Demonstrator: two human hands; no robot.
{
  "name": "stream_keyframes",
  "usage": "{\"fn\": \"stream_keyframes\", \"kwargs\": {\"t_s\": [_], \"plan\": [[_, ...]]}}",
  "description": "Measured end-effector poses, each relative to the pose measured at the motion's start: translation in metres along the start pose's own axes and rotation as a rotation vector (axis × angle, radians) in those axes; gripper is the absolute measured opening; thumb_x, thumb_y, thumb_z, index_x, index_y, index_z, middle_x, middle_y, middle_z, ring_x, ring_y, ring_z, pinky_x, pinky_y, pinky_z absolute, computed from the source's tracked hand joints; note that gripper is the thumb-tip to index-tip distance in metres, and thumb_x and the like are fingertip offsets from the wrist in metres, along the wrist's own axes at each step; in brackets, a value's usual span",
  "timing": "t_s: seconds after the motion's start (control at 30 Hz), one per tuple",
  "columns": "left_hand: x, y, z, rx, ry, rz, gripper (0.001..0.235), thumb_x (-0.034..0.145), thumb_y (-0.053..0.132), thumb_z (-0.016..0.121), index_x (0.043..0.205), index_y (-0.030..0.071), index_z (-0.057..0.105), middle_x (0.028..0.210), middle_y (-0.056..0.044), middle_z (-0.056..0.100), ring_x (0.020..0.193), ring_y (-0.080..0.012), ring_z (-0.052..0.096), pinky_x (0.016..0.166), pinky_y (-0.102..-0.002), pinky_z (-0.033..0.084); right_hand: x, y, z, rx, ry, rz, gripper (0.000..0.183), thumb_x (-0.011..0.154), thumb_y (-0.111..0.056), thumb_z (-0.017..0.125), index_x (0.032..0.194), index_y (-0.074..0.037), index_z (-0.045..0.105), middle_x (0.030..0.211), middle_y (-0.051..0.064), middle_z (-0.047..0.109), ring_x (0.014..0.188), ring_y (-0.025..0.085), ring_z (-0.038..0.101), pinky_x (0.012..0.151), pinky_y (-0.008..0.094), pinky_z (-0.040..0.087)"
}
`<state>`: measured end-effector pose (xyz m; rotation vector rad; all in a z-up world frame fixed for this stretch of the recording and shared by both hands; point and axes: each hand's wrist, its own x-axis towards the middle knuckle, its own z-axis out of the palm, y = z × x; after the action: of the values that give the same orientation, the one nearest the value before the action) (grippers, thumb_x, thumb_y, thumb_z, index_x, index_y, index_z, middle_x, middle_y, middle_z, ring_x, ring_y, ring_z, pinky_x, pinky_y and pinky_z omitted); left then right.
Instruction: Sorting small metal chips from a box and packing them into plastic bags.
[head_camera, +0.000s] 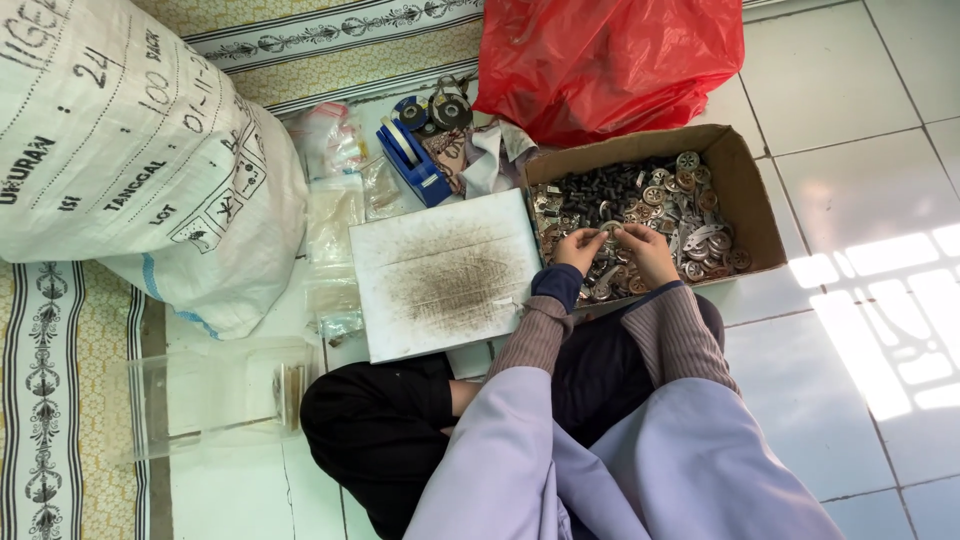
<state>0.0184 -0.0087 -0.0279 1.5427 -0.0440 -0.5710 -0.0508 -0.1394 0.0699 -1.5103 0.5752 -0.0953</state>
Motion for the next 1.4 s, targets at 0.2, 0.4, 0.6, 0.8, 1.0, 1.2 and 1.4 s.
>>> {"fn": "stream_keyframes", "kwargs": {"t_s": [0.2,0.4,0.6,0.8,1.0,1.2,1.4], "plan": [[-0.001,-0.006,0.003,-0.206,0.026,0.050,0.027,0.092,0.047,0.082,0.103,0.023,0.078,0.089,0.000,0.077,0.093,-0.0109,0.072,0.087,-0.029,0.055,0.006,0.007,-0.009,0.260,-0.102,0.125,0.009,0.099,-0.013,0.071,0.105,-0.006,0.070,0.098,-0.001,0.067,0.083,0.006,0.064,0.076,0.021,0.049],[-0.004,-0.007,0.001,-0.158,0.095,0.110,0.025,0.096,0.040,0.079,0.103,0.016,0.076,0.091,-0.006,0.076,0.092,-0.0158,0.072,0.082,-0.032,0.057,0.004,0.004,-0.004,0.244,-0.086,0.136,0.010,0.101,-0.017,0.071,0.101,-0.006,0.072,0.087,-0.002,0.066,0.077,0.007,0.069,0.073,0.023,0.054],[-0.020,0.016,0.002,-0.048,0.107,0.224,0.025,0.096,0.030,0.079,0.114,0.013,0.076,0.095,-0.010,0.076,0.092,-0.0230,0.073,0.080,-0.036,0.060,0.006,0.012,-0.004,0.100,-0.085,0.072,0.018,0.099,-0.018,0.076,0.107,-0.003,0.074,0.092,0.005,0.071,0.081,0.011,0.069,0.074,0.027,0.057],[-0.060,0.056,-0.004,0.260,0.435,0.651,0.030,0.093,0.024,0.078,0.119,0.010,0.076,0.092,-0.016,0.074,0.080,-0.0285,0.073,0.062,-0.034,0.062,-0.016,-0.013,0.025,-0.166,-0.040,-0.259,0.026,0.103,-0.016,0.072,0.125,-0.002,0.068,0.092,0.014,0.072,0.086,0.021,0.066,0.077,0.035,0.055],[-0.100,0.060,-0.068,0.318,0.652,0.623,0.033,0.092,0.019,0.079,0.120,0.004,0.074,0.091,-0.017,0.073,0.078,-0.0292,0.073,0.060,-0.034,0.063,-0.045,-0.018,0.108,-0.215,-0.079,-0.421,0.017,0.101,-0.008,0.069,0.118,-0.007,0.071,0.086,0.014,0.073,0.079,0.023,0.068,0.072,0.036,0.056],[-0.137,0.044,-0.160,0.640,0.688,0.443,0.030,0.102,0.027,0.068,0.129,0.015,0.065,0.111,-0.005,0.059,0.101,-0.0236,0.066,0.087,-0.038,0.060,-0.076,-0.024,0.189,-0.574,-0.213,-0.493,0.018,0.099,-0.012,0.067,0.117,-0.015,0.069,0.091,0.009,0.077,0.086,0.027,0.073,0.079,0.042,0.056],[-0.160,0.042,-0.178,0.969,0.747,0.203,0.023,0.100,0.036,0.067,0.121,0.026,0.063,0.130,-0.005,0.054,0.128,-0.0280,0.048,0.108,-0.054,0.030,-0.087,0.004,0.223,-1.163,-0.111,-0.784,0.020,0.099,-0.026,0.064,0.114,-0.020,0.075,0.133,0.013,0.062,0.129,0.036,0.056,0.105,0.053,0.042]]}}
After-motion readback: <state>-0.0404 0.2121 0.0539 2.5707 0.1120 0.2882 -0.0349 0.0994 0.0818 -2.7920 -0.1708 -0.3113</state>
